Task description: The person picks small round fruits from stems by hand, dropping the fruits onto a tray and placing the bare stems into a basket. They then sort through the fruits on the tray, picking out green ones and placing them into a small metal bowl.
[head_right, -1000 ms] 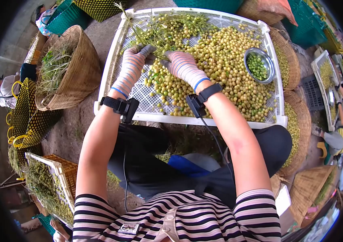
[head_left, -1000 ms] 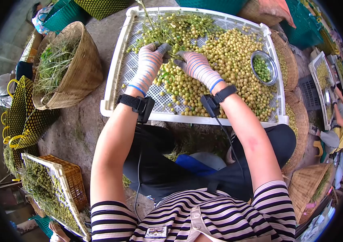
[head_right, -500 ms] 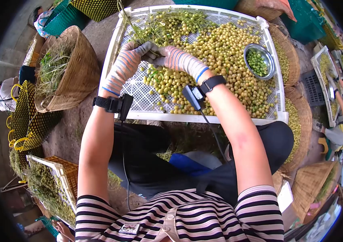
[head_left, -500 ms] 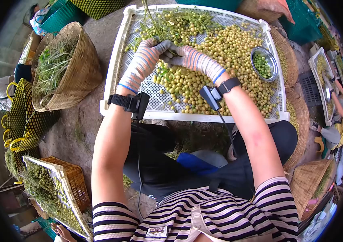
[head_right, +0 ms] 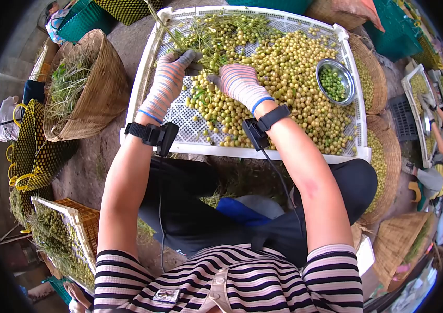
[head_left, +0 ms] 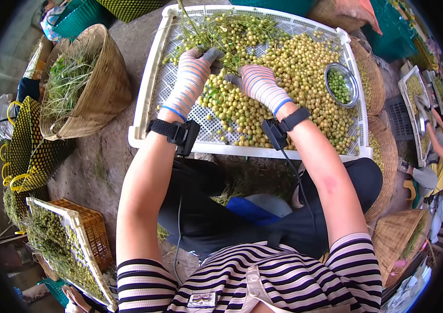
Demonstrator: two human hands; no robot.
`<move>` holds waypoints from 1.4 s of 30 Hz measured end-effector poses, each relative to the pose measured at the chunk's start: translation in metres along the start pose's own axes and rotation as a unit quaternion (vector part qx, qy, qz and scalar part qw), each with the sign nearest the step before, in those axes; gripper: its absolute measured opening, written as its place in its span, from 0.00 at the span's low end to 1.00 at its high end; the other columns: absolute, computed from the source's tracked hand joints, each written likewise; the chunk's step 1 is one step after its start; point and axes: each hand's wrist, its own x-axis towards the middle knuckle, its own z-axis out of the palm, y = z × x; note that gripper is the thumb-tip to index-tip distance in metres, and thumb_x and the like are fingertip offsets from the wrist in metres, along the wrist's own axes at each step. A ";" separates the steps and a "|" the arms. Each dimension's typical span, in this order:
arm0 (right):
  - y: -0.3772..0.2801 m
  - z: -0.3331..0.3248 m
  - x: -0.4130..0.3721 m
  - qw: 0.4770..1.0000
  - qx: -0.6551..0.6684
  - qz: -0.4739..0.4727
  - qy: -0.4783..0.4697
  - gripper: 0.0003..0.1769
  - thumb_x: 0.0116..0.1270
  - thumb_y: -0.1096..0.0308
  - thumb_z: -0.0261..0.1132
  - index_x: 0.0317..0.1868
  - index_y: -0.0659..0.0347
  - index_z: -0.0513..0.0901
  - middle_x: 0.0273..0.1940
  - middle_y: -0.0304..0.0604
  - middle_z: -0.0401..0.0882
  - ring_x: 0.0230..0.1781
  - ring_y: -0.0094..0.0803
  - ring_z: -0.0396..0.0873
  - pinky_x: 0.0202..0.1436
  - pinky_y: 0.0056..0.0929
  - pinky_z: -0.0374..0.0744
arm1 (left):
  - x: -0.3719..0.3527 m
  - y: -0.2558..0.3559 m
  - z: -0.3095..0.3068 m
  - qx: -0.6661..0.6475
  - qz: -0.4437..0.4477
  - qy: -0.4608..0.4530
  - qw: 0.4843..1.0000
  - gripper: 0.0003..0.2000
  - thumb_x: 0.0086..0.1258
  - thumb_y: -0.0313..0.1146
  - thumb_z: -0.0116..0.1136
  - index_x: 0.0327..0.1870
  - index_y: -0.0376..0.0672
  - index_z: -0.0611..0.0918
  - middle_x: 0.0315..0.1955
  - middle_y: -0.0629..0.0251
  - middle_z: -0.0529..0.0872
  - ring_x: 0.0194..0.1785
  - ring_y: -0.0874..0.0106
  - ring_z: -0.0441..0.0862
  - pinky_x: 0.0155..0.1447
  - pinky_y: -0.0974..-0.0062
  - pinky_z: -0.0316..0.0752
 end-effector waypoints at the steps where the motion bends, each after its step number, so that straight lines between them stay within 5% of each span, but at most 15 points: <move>1: 0.002 0.005 0.002 1.000 0.000 -0.001 -0.001 0.24 0.64 0.47 0.51 0.45 0.59 0.78 0.43 0.51 0.79 0.45 0.44 0.78 0.48 0.41 0.75 | 0.000 0.000 0.002 -0.001 0.000 0.001 1.000 0.10 0.65 0.33 0.56 0.37 0.33 0.80 0.30 0.59 0.84 0.29 0.71 0.80 0.36 0.74 0.75; 7: 0.015 0.009 0.001 0.994 0.024 -0.041 0.099 0.28 0.62 0.41 0.51 0.43 0.59 0.80 0.41 0.51 0.80 0.43 0.45 0.78 0.48 0.41 0.74 | -0.001 0.002 0.002 -0.023 0.011 -0.002 1.000 0.09 0.65 0.32 0.55 0.37 0.34 0.80 0.30 0.60 0.84 0.29 0.71 0.80 0.35 0.74 0.75; 9: 0.009 -0.008 -0.013 1.000 0.004 0.011 -0.001 0.28 0.62 0.43 0.52 0.44 0.59 0.80 0.39 0.51 0.80 0.42 0.46 0.78 0.49 0.41 0.74 | -0.001 0.002 0.003 -0.021 0.007 -0.004 1.000 0.09 0.65 0.32 0.55 0.37 0.34 0.80 0.30 0.60 0.84 0.28 0.71 0.80 0.35 0.74 0.75; 11: 0.023 -0.004 -0.007 1.000 0.027 0.005 -0.013 0.32 0.57 0.42 0.58 0.52 0.58 0.75 0.45 0.52 0.78 0.46 0.45 0.77 0.53 0.40 0.72 | -0.001 0.003 0.002 -0.067 -0.001 0.000 0.998 0.09 0.65 0.32 0.56 0.38 0.34 0.80 0.30 0.61 0.84 0.28 0.71 0.80 0.35 0.75 0.75; 14: 0.039 -0.004 0.003 0.982 0.086 -0.141 0.091 0.49 0.43 0.42 0.69 0.63 0.56 0.63 0.59 0.53 0.67 0.58 0.44 0.68 0.61 0.37 0.67 | -0.001 0.005 -0.001 -0.057 -0.005 -0.022 0.998 0.10 0.65 0.33 0.56 0.38 0.34 0.79 0.30 0.61 0.84 0.28 0.71 0.80 0.35 0.75 0.76; 17: 0.025 -0.008 0.015 0.945 0.204 -0.250 0.049 0.41 0.48 0.48 0.69 0.60 0.59 0.68 0.54 0.54 0.72 0.55 0.44 0.72 0.59 0.35 0.69 | -0.001 0.006 0.003 -0.054 0.008 -0.056 0.997 0.10 0.65 0.34 0.56 0.38 0.35 0.80 0.30 0.61 0.84 0.29 0.72 0.81 0.36 0.76 0.76; 19: 0.019 0.001 0.015 0.932 0.315 -0.178 -0.024 0.28 0.56 0.52 0.64 0.50 0.65 0.75 0.42 0.55 0.80 0.43 0.41 0.78 0.52 0.35 0.73 | -0.001 0.008 0.001 -0.045 0.021 -0.065 0.997 0.09 0.65 0.33 0.56 0.37 0.35 0.80 0.30 0.61 0.84 0.30 0.72 0.81 0.36 0.76 0.76; 21: 0.019 0.021 0.031 0.917 0.363 -0.167 0.005 0.25 0.59 0.52 0.63 0.48 0.64 0.76 0.43 0.52 0.80 0.42 0.41 0.78 0.48 0.35 0.73 | 0.001 0.009 -0.002 -0.051 0.037 -0.041 0.997 0.09 0.65 0.33 0.56 0.37 0.35 0.80 0.29 0.62 0.84 0.29 0.72 0.81 0.35 0.77 0.77; 25: 0.018 0.026 0.029 0.955 0.221 -0.182 0.080 0.25 0.63 0.49 0.54 0.48 0.62 0.77 0.43 0.53 0.79 0.45 0.47 0.77 0.51 0.39 0.73 | -0.002 0.001 -0.002 -0.052 0.013 -0.003 0.999 0.08 0.65 0.32 0.56 0.37 0.35 0.79 0.30 0.61 0.84 0.29 0.70 0.81 0.35 0.75 0.77; 28: 0.011 -0.003 0.008 0.998 0.048 -0.046 0.010 0.25 0.67 0.49 0.46 0.45 0.61 0.78 0.44 0.53 0.78 0.47 0.47 0.75 0.52 0.41 0.72 | 0.000 0.002 0.004 -0.062 0.016 0.007 0.998 0.08 0.65 0.32 0.56 0.37 0.35 0.79 0.30 0.61 0.84 0.29 0.70 0.81 0.35 0.75 0.77; 33: 0.040 0.027 0.012 0.985 0.086 -0.118 0.090 0.23 0.67 0.51 0.48 0.48 0.60 0.76 0.44 0.52 0.78 0.46 0.48 0.75 0.51 0.41 0.73 | 0.004 0.000 0.000 -0.107 0.042 0.022 0.993 0.08 0.65 0.30 0.55 0.35 0.34 0.79 0.27 0.60 0.83 0.26 0.71 0.80 0.33 0.75 0.77; 35: 0.052 0.035 0.018 0.949 0.077 -0.197 0.233 0.22 0.67 0.51 0.49 0.47 0.60 0.76 0.43 0.52 0.78 0.45 0.48 0.76 0.51 0.41 0.73 | 0.004 0.002 0.000 -0.119 0.029 0.023 0.992 0.08 0.65 0.30 0.55 0.34 0.34 0.79 0.27 0.60 0.83 0.27 0.71 0.80 0.33 0.74 0.78; 39: 0.031 -0.011 -0.007 0.997 -0.042 -0.047 0.041 0.20 0.67 0.53 0.50 0.48 0.58 0.77 0.43 0.51 0.78 0.44 0.49 0.76 0.50 0.40 0.73 | 0.001 0.003 0.007 -0.125 0.031 0.032 0.991 0.07 0.64 0.30 0.56 0.33 0.34 0.80 0.25 0.59 0.83 0.25 0.70 0.80 0.32 0.74 0.78; 41: 0.041 0.001 0.002 0.994 -0.054 -0.072 0.069 0.20 0.66 0.52 0.50 0.45 0.58 0.78 0.41 0.51 0.79 0.42 0.48 0.77 0.48 0.40 0.74 | 0.001 0.004 0.005 -0.127 0.018 0.052 0.990 0.08 0.64 0.30 0.56 0.33 0.33 0.80 0.25 0.59 0.83 0.25 0.70 0.80 0.31 0.74 0.78; 42: 0.049 0.010 0.006 0.973 -0.003 -0.163 0.164 0.21 0.66 0.51 0.49 0.43 0.58 0.78 0.39 0.51 0.80 0.41 0.48 0.77 0.46 0.40 0.75 | 0.004 0.002 0.003 -0.131 0.033 0.057 0.989 0.08 0.64 0.30 0.56 0.33 0.33 0.80 0.25 0.59 0.83 0.25 0.70 0.80 0.31 0.74 0.77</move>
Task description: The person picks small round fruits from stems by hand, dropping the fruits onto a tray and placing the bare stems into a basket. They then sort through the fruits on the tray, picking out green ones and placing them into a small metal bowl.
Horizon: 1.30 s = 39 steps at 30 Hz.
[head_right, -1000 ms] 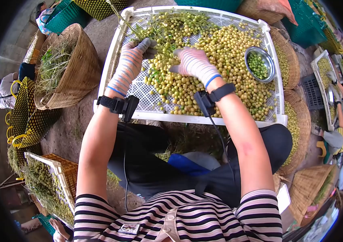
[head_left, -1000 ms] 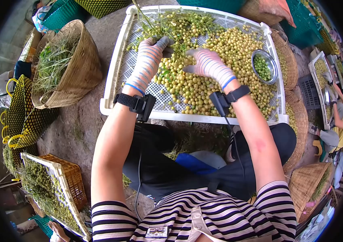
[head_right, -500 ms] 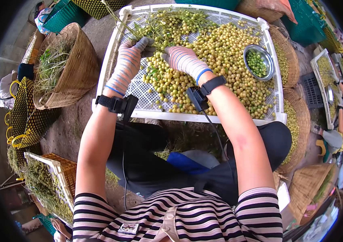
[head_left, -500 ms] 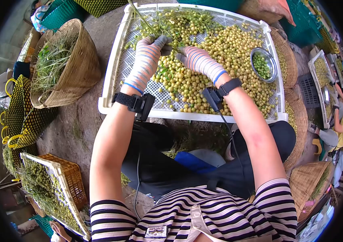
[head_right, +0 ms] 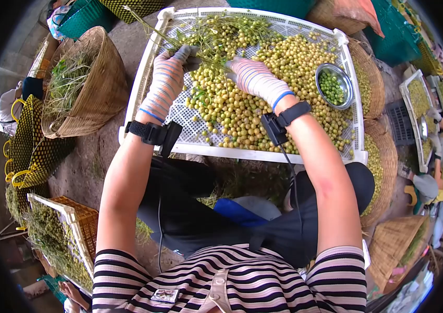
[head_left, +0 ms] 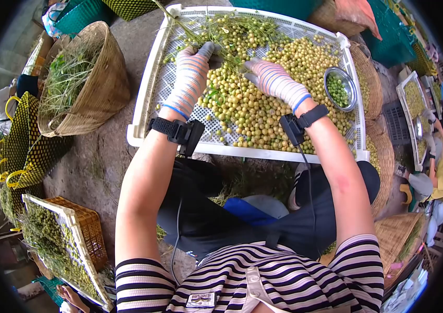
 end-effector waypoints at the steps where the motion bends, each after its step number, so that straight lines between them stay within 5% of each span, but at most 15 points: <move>1: 0.008 0.010 0.000 0.990 0.050 -0.081 0.103 0.22 0.66 0.49 0.49 0.42 0.58 0.79 0.37 0.50 0.80 0.39 0.48 0.78 0.45 0.41 0.75 | 0.002 -0.002 -0.003 -0.001 -0.001 0.002 1.000 0.08 0.64 0.30 0.56 0.33 0.33 0.80 0.25 0.59 0.83 0.25 0.70 0.80 0.31 0.74 0.77; 3: 0.000 0.000 0.003 0.987 0.025 -0.091 0.127 0.23 0.66 0.48 0.48 0.41 0.57 0.80 0.35 0.51 0.80 0.38 0.48 0.78 0.44 0.42 0.76 | 0.003 -0.001 -0.009 0.012 -0.004 -0.023 1.000 0.07 0.65 0.30 0.54 0.36 0.35 0.78 0.30 0.60 0.84 0.29 0.69 0.81 0.33 0.74 0.78; 5: -0.015 -0.024 0.004 0.992 -0.058 0.069 -0.085 0.27 0.66 0.46 0.48 0.40 0.62 0.79 0.35 0.55 0.79 0.40 0.49 0.77 0.45 0.41 0.74 | 0.000 -0.001 -0.005 0.042 -0.019 -0.016 0.999 0.07 0.65 0.30 0.55 0.36 0.34 0.78 0.30 0.60 0.84 0.28 0.69 0.81 0.33 0.74 0.77; 10: -0.010 -0.018 0.013 0.985 -0.045 0.108 -0.130 0.26 0.65 0.46 0.50 0.37 0.63 0.79 0.30 0.52 0.80 0.35 0.44 0.79 0.39 0.40 0.76 | 0.007 -0.003 -0.009 0.035 -0.019 0.001 0.999 0.09 0.65 0.31 0.56 0.37 0.32 0.79 0.28 0.59 0.84 0.27 0.68 0.81 0.32 0.73 0.77; 13: 0.008 -0.006 0.012 0.903 0.359 0.101 -0.212 0.19 0.63 0.51 0.58 0.36 0.61 0.80 0.22 0.42 0.76 0.28 0.28 0.76 0.31 0.26 0.76 | 0.015 -0.005 -0.020 0.008 -0.032 0.017 0.999 0.09 0.65 0.31 0.56 0.36 0.33 0.79 0.28 0.58 0.84 0.27 0.68 0.81 0.31 0.72 0.78; 15: 0.000 -0.020 0.010 0.906 0.361 0.097 -0.198 0.20 0.63 0.50 0.58 0.38 0.59 0.80 0.22 0.40 0.75 0.26 0.29 0.75 0.31 0.25 0.75 | 0.015 -0.006 -0.022 0.015 -0.035 0.023 0.999 0.09 0.64 0.31 0.56 0.35 0.33 0.78 0.28 0.58 0.84 0.27 0.68 0.81 0.32 0.72 0.78; 17: -0.013 -0.041 0.013 0.923 0.182 0.235 -0.245 0.18 0.64 0.52 0.56 0.40 0.58 0.80 0.26 0.45 0.78 0.29 0.33 0.77 0.32 0.29 0.76 | 0.013 -0.005 -0.020 0.004 -0.025 0.031 0.999 0.08 0.64 0.32 0.57 0.34 0.34 0.78 0.27 0.58 0.83 0.27 0.68 0.81 0.31 0.72 0.78; 18: 0.000 -0.030 0.017 0.967 -0.027 0.128 -0.218 0.17 0.64 0.54 0.54 0.39 0.59 0.80 0.32 0.50 0.80 0.35 0.40 0.79 0.36 0.36 0.77 | 0.012 -0.005 -0.020 0.005 -0.026 0.030 0.999 0.08 0.64 0.32 0.57 0.34 0.34 0.78 0.27 0.58 0.83 0.27 0.68 0.81 0.31 0.72 0.78; 23: 0.005 -0.019 0.022 0.989 -0.084 0.042 -0.115 0.18 0.63 0.54 0.54 0.39 0.60 0.80 0.37 0.51 0.80 0.40 0.48 0.78 0.45 0.43 0.75 | 0.011 0.006 -0.018 0.051 -0.011 0.042 0.998 0.09 0.64 0.31 0.57 0.37 0.34 0.78 0.28 0.59 0.83 0.26 0.69 0.81 0.29 0.73 0.78; 29: 0.000 -0.023 0.030 0.968 -0.079 0.098 -0.217 0.17 0.63 0.54 0.55 0.37 0.59 0.81 0.33 0.51 0.80 0.36 0.48 0.78 0.42 0.44 0.76 | 0.017 0.014 -0.031 0.035 0.025 0.078 0.996 0.09 0.64 0.29 0.56 0.40 0.34 0.78 0.28 0.61 0.83 0.25 0.70 0.80 0.29 0.74 0.77; 31: 0.002 -0.019 0.026 0.966 -0.090 0.116 -0.214 0.12 0.60 0.59 0.58 0.37 0.56 0.82 0.39 0.50 0.80 0.41 0.46 0.78 0.45 0.43 0.75 | 0.021 0.015 -0.046 0.006 0.056 0.094 0.994 0.08 0.64 0.30 0.57 0.37 0.34 0.79 0.27 0.61 0.83 0.24 0.70 0.79 0.29 0.75 0.76; 33: 0.008 -0.007 0.022 0.978 -0.181 -0.098 0.020 0.10 0.55 0.65 0.61 0.37 0.53 0.83 0.46 0.48 0.77 0.46 0.45 0.75 0.49 0.41 0.73 | 0.025 0.019 -0.056 0.102 0.051 0.142 0.983 0.08 0.62 0.30 0.58 0.35 0.33 0.80 0.24 0.63 0.82 0.21 0.74 0.77 0.27 0.78 0.73; 35: 0.006 0.010 0.032 0.978 -0.162 -0.130 0.020 0.10 0.52 0.67 0.60 0.37 0.50 0.83 0.46 0.47 0.76 0.49 0.44 0.73 0.54 0.40 0.70 | 0.025 0.020 -0.057 0.155 0.080 0.120 0.977 0.09 0.62 0.29 0.58 0.37 0.32 0.80 0.24 0.65 0.82 0.22 0.78 0.74 0.28 0.81 0.69; 37: -0.005 0.022 0.043 0.987 -0.149 -0.053 -0.006 0.08 0.53 0.65 0.60 0.35 0.51 0.82 0.42 0.46 0.76 0.48 0.43 0.72 0.53 0.40 0.70 | 0.021 0.022 -0.053 0.218 0.086 0.127 0.964 0.10 0.62 0.27 0.58 0.40 0.30 0.80 0.25 0.66 0.81 0.25 0.79 0.72 0.30 0.83 0.66; 39: 0.000 0.022 0.045 0.983 -0.167 -0.077 -0.001 0.07 0.54 0.66 0.60 0.34 0.51 0.82 0.42 0.46 0.76 0.48 0.43 0.72 0.52 0.39 0.70 | 0.019 0.020 -0.049 0.155 0.109 0.101 0.977 0.09 0.62 0.29 0.57 0.39 0.31 0.80 0.26 0.66 0.82 0.27 0.79 0.73 0.32 0.83 0.68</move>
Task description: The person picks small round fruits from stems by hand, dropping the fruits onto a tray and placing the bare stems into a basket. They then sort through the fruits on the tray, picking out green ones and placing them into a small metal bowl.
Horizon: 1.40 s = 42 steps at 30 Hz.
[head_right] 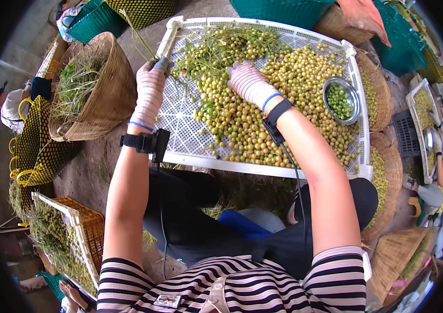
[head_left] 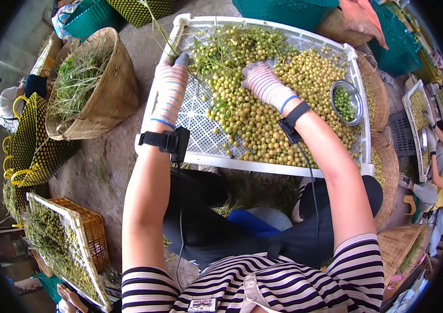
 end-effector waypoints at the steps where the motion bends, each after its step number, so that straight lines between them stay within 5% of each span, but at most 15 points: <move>1: 0.004 0.000 0.000 0.999 -0.018 -0.027 0.002 0.06 0.55 0.67 0.60 0.34 0.51 0.81 0.42 0.46 0.76 0.49 0.43 0.72 0.51 0.39 0.71 | -0.001 0.000 0.000 0.032 0.003 0.001 0.999 0.09 0.62 0.29 0.57 0.38 0.31 0.80 0.26 0.66 0.82 0.27 0.79 0.73 0.32 0.82 0.68; 4: 0.019 -0.015 -0.002 0.998 0.013 -0.063 0.020 0.07 0.58 0.67 0.58 0.36 0.53 0.82 0.39 0.43 0.78 0.44 0.41 0.75 0.49 0.36 0.73 | -0.005 0.010 -0.002 0.078 -0.014 -0.002 0.997 0.09 0.62 0.29 0.58 0.38 0.32 0.81 0.25 0.65 0.82 0.26 0.80 0.73 0.32 0.82 0.68; 5: 0.027 -0.019 0.003 0.983 0.142 -0.059 0.099 0.07 0.58 0.68 0.59 0.36 0.53 0.82 0.38 0.43 0.78 0.43 0.40 0.76 0.48 0.35 0.74 | -0.006 0.013 -0.003 0.096 -0.033 -0.008 0.995 0.09 0.62 0.30 0.58 0.38 0.32 0.81 0.25 0.65 0.82 0.25 0.80 0.73 0.31 0.82 0.67; 7: 0.042 -0.026 0.007 0.920 0.335 -0.042 0.198 0.06 0.58 0.68 0.63 0.36 0.54 0.82 0.37 0.44 0.79 0.40 0.39 0.77 0.46 0.32 0.75 | -0.010 0.017 0.002 0.050 -0.016 -0.023 0.998 0.10 0.62 0.31 0.59 0.37 0.32 0.81 0.25 0.66 0.82 0.25 0.80 0.73 0.30 0.83 0.67; 11: 0.040 -0.076 -0.002 0.807 0.548 0.051 0.212 0.10 0.62 0.65 0.62 0.42 0.59 0.82 0.38 0.39 0.82 0.40 0.21 0.75 0.47 0.24 0.73 | -0.010 0.021 0.014 -0.014 -0.039 -0.092 0.995 0.09 0.63 0.30 0.58 0.40 0.36 0.81 0.25 0.68 0.82 0.24 0.81 0.74 0.28 0.82 0.69; 14: 0.044 -0.075 -0.004 0.834 0.532 0.061 0.133 0.11 0.62 0.65 0.62 0.43 0.58 0.82 0.38 0.37 0.82 0.40 0.20 0.75 0.48 0.24 0.72 | -0.018 0.027 0.021 -0.018 -0.040 -0.126 0.991 0.09 0.62 0.29 0.59 0.41 0.37 0.81 0.25 0.68 0.82 0.24 0.80 0.75 0.30 0.80 0.71; 18: 0.034 -0.106 -0.019 0.772 0.611 0.008 0.176 0.12 0.62 0.63 0.62 0.43 0.61 0.82 0.37 0.36 0.82 0.39 0.20 0.75 0.47 0.24 0.73 | -0.027 0.044 0.030 -0.014 0.011 -0.179 0.984 0.13 0.59 0.32 0.63 0.43 0.37 0.81 0.29 0.69 0.84 0.30 0.81 0.77 0.36 0.82 0.72; 23: 0.022 -0.116 -0.018 0.837 0.538 0.024 0.097 0.15 0.59 0.63 0.64 0.44 0.64 0.81 0.38 0.42 0.82 0.38 0.24 0.76 0.46 0.27 0.74 | -0.032 0.035 0.049 -0.063 0.001 -0.287 0.956 0.15 0.55 0.33 0.67 0.43 0.38 0.81 0.34 0.70 0.84 0.34 0.82 0.76 0.41 0.81 0.72; 34: 0.008 -0.091 -0.024 0.884 0.464 0.056 0.024 0.17 0.55 0.58 0.68 0.37 0.64 0.82 0.28 0.39 0.81 0.29 0.23 0.77 0.35 0.25 0.76 | -0.034 0.032 0.043 -0.069 -0.135 -0.228 0.962 0.11 0.55 0.35 0.67 0.35 0.41 0.80 0.23 0.71 0.80 0.22 0.81 0.72 0.28 0.85 0.67; 40: 0.001 -0.092 -0.029 0.748 0.653 0.120 0.019 0.10 0.58 0.60 0.64 0.32 0.57 0.82 0.22 0.30 0.76 0.21 0.17 0.73 0.28 0.18 0.72 | -0.037 0.032 0.043 -0.036 -0.033 -0.248 0.968 0.09 0.55 0.35 0.67 0.33 0.44 0.80 0.17 0.76 0.77 0.17 0.85 0.68 0.20 0.85 0.59; 42: 0.001 -0.091 -0.029 0.750 0.646 0.141 0.010 0.16 0.58 0.59 0.64 0.44 0.60 0.79 0.33 0.36 0.79 0.33 0.23 0.77 0.39 0.23 0.75 | -0.035 0.037 0.039 0.035 -0.098 -0.262 0.960 0.09 0.56 0.35 0.66 0.33 0.44 0.80 0.16 0.75 0.77 0.17 0.84 0.68 0.20 0.86 0.60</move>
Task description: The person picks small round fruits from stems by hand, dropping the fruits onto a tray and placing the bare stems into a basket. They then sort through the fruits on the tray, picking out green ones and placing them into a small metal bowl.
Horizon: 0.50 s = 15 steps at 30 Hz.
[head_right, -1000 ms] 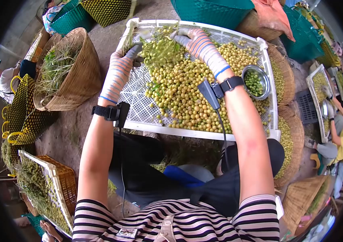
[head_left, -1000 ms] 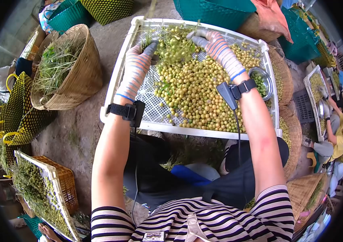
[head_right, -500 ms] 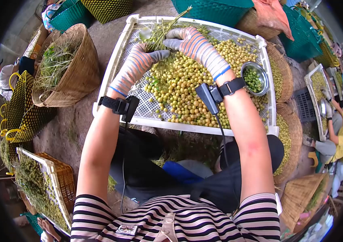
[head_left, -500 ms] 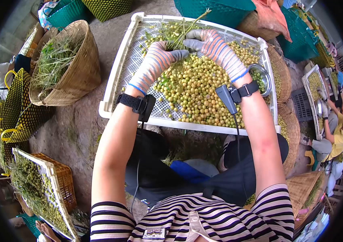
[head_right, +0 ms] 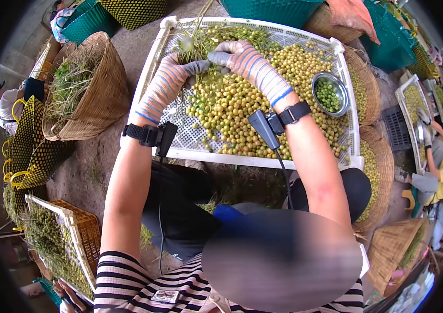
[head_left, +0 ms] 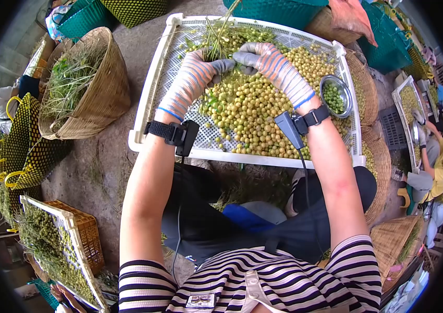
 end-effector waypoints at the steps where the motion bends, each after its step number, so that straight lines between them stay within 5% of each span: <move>1: 0.002 0.001 -0.002 1.000 0.000 0.000 0.000 0.16 0.58 0.59 0.64 0.44 0.60 0.79 0.33 0.36 0.79 0.33 0.23 0.77 0.39 0.23 0.75 | -0.001 0.001 0.001 0.000 0.000 0.000 1.000 0.09 0.56 0.35 0.66 0.33 0.44 0.80 0.16 0.75 0.77 0.17 0.84 0.68 0.20 0.86 0.60; 3: 0.016 0.001 -0.004 0.981 -0.010 -0.192 -0.007 0.26 0.55 0.58 0.68 0.51 0.62 0.76 0.41 0.46 0.79 0.42 0.31 0.76 0.46 0.28 0.75 | -0.003 0.004 0.003 -0.056 -0.009 0.002 0.998 0.08 0.57 0.34 0.65 0.33 0.43 0.80 0.17 0.75 0.77 0.16 0.84 0.69 0.20 0.87 0.60; 4: 0.034 -0.002 0.004 0.984 -0.044 -0.164 -0.055 0.31 0.55 0.58 0.69 0.57 0.62 0.71 0.49 0.50 0.76 0.51 0.32 0.72 0.55 0.31 0.71 | -0.002 0.004 0.000 -0.057 -0.008 0.004 0.998 0.08 0.57 0.34 0.65 0.33 0.43 0.80 0.17 0.75 0.77 0.16 0.84 0.69 0.20 0.87 0.60; 6: 0.024 0.004 -0.011 0.979 -0.127 -0.142 -0.071 0.29 0.55 0.59 0.68 0.55 0.63 0.72 0.48 0.49 0.77 0.48 0.29 0.73 0.53 0.30 0.72 | 0.003 0.000 -0.002 -0.043 -0.005 0.008 0.999 0.06 0.58 0.33 0.64 0.32 0.41 0.82 0.17 0.70 0.80 0.16 0.81 0.72 0.21 0.85 0.65; 7: 0.020 0.011 -0.012 0.994 -0.052 -0.025 -0.089 0.27 0.57 0.59 0.66 0.54 0.65 0.73 0.46 0.48 0.79 0.45 0.28 0.74 0.52 0.30 0.72 | 0.003 -0.001 -0.001 -0.059 0.006 0.017 0.998 0.06 0.58 0.32 0.64 0.31 0.40 0.82 0.17 0.70 0.80 0.17 0.81 0.72 0.22 0.84 0.65; 12: 0.042 0.030 -0.003 0.984 -0.109 -0.019 -0.136 0.23 0.61 0.59 0.62 0.52 0.67 0.74 0.44 0.50 0.80 0.44 0.31 0.76 0.51 0.31 0.72 | 0.006 -0.013 -0.001 -0.037 0.003 0.021 0.999 0.08 0.56 0.33 0.66 0.31 0.39 0.83 0.15 0.72 0.78 0.17 0.82 0.69 0.22 0.82 0.63; 15: 0.068 0.033 0.001 0.967 -0.235 -0.047 -0.081 0.23 0.61 0.57 0.60 0.52 0.65 0.74 0.48 0.53 0.77 0.48 0.43 0.76 0.53 0.32 0.72 | 0.012 -0.029 0.000 0.007 0.005 0.062 0.998 0.09 0.54 0.33 0.67 0.32 0.38 0.84 0.17 0.71 0.80 0.18 0.82 0.67 0.23 0.81 0.63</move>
